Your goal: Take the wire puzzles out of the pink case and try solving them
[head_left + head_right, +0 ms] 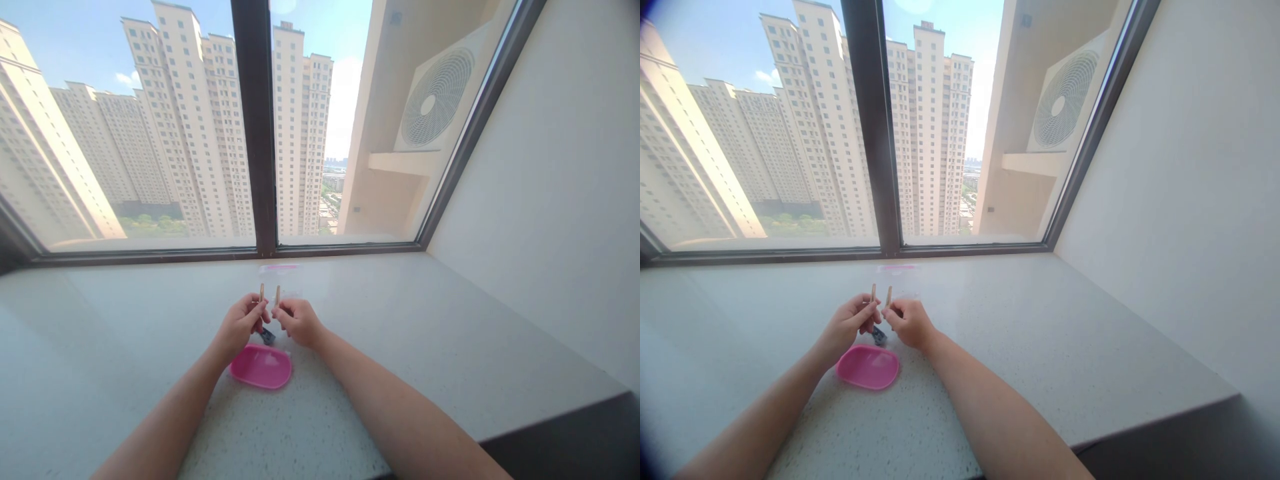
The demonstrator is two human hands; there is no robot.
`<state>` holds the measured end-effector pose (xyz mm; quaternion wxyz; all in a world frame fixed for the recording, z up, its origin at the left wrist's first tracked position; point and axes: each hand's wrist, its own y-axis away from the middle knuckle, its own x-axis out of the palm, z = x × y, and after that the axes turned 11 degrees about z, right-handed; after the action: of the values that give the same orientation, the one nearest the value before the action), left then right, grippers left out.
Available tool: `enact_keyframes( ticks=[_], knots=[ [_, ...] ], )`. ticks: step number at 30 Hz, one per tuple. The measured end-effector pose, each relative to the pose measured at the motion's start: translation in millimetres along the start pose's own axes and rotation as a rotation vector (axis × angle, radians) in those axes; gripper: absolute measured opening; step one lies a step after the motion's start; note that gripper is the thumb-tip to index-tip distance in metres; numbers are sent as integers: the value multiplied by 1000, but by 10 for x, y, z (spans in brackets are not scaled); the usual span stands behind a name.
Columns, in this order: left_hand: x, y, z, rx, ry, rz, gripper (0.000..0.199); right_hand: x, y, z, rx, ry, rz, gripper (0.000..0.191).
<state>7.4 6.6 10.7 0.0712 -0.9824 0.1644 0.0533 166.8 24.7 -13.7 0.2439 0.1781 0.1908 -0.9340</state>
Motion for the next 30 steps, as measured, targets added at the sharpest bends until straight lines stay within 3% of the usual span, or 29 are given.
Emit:
enact_keyframes(
  ticks=[9,18,30],
  knots=[
    [-3,14,-23,31,-36,-37,29,-9,-2,-2,31,-81,78,23],
    [-12,56,-78,33,-51,-82,22,-24,18,28,-15,88,-13,33],
    [17,62,-130,21,-51,-86,28,-42,22,32,14,-49,30,28]
  ],
)
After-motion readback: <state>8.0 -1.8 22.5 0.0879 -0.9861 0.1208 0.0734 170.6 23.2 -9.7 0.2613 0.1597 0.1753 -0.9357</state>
